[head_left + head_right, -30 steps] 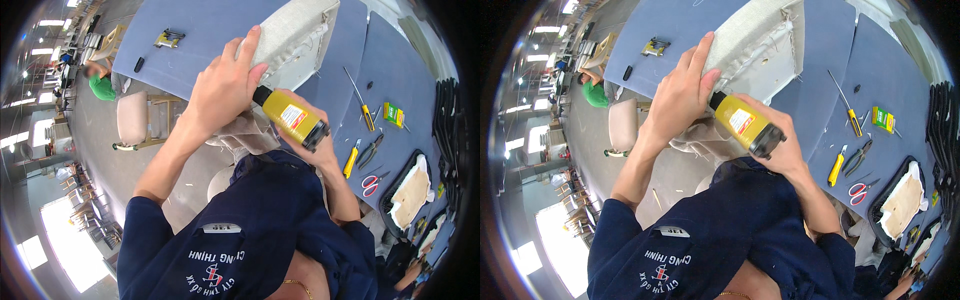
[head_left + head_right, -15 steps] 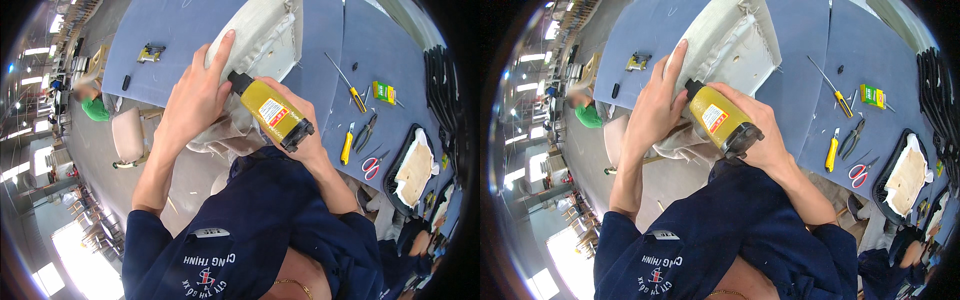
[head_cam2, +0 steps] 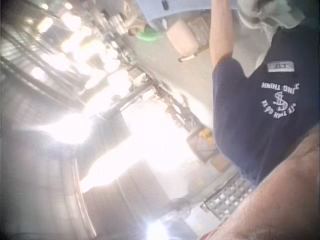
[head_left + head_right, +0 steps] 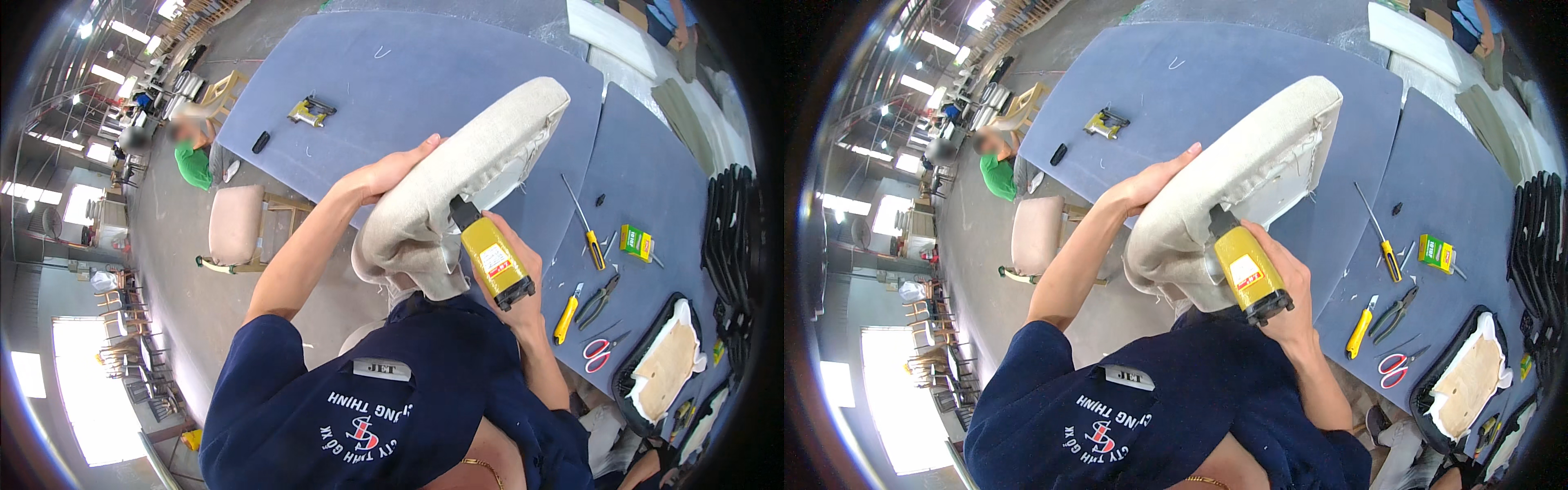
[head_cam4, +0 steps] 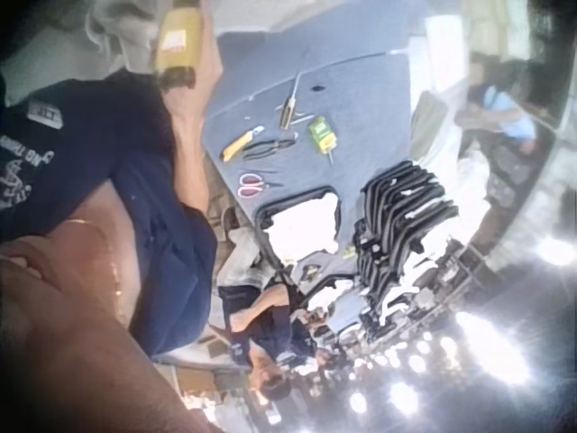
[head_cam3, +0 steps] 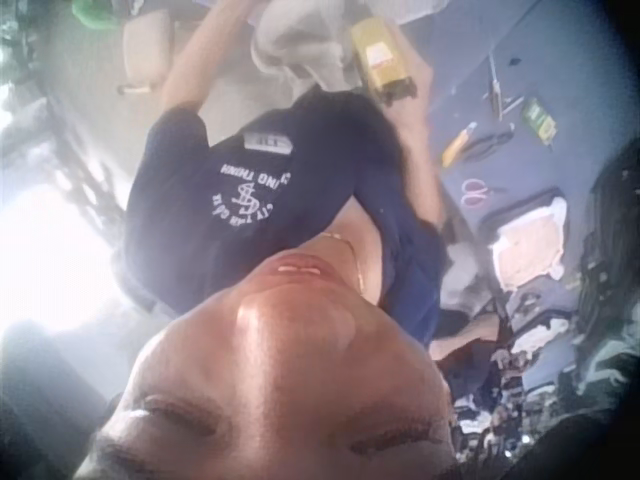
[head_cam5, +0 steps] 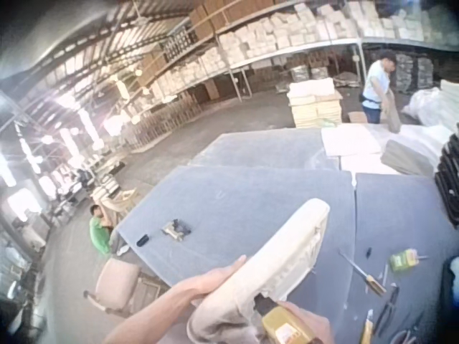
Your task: The person staples a white fabric cover onto a curved chair seat using a yellow pneumatic staple gun. They repeatedly pull the fabric taut, staple along the edges, and rotate the seat to work around the perimeter. The finished seat is then placed onto a chair frame.
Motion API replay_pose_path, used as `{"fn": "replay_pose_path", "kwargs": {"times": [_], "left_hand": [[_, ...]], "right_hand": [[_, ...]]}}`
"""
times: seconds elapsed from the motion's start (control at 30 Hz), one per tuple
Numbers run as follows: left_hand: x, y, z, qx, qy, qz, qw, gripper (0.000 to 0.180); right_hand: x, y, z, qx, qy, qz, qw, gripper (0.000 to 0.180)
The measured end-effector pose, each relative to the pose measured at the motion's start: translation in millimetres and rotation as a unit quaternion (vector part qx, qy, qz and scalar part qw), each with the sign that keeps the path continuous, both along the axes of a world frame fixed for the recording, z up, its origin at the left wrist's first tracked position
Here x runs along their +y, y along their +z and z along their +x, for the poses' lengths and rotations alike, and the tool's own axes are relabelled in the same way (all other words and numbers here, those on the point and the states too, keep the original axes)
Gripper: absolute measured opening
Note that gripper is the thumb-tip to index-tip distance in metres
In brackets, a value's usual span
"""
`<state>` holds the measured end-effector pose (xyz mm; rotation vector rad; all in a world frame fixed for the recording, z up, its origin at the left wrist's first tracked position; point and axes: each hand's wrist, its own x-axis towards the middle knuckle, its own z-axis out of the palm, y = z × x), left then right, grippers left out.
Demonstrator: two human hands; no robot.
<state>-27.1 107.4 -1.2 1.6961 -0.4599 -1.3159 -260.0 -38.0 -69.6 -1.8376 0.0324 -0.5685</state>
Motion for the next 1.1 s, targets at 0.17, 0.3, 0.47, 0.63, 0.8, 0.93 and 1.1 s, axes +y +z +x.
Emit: {"fn": "replay_pose_path", "kwargs": {"times": [0.17,0.3,0.47,0.63,0.8,0.93,1.1], "left_hand": [[0.1,-10.4,-6.0,-0.254,-0.065,-0.087,0.961,0.078],[2.6,1.3,-31.6,-0.487,-0.076,-0.043,0.869,0.069],[3.6,11.9,-61.0,-0.617,-0.095,0.072,0.778,0.068],[7.7,13.0,-59.6,-0.635,-0.102,0.087,0.761,0.087],[2.5,8.6,-61.8,-0.642,-0.072,0.071,0.76,0.102],[-4.0,7.4,-69.1,-0.638,-0.046,0.084,0.764,0.111],[-5.3,4.5,-64.5,-0.64,-0.022,0.082,0.763,0.118]], "right_hand": [[-1.9,-6.0,2.9,-0.005,-0.025,-0.013,1.0,0.062],[-1.4,-11.6,14.3,-0.041,-0.03,-0.019,0.999,0.063],[-8.7,-17.1,18.9,-0.002,0.016,0.048,0.999,0.06],[-8.2,-19.1,9.8,-0.006,0.002,0.181,0.983,0.062],[-5.8,-12.9,8.8,-0.082,-0.024,0.073,0.994,0.064],[1.7,-9.3,19.9,-0.03,0.013,0.111,0.993,0.065],[-1.0,-14.5,25.4,-0.018,0.025,0.102,0.994,0.066]]}}
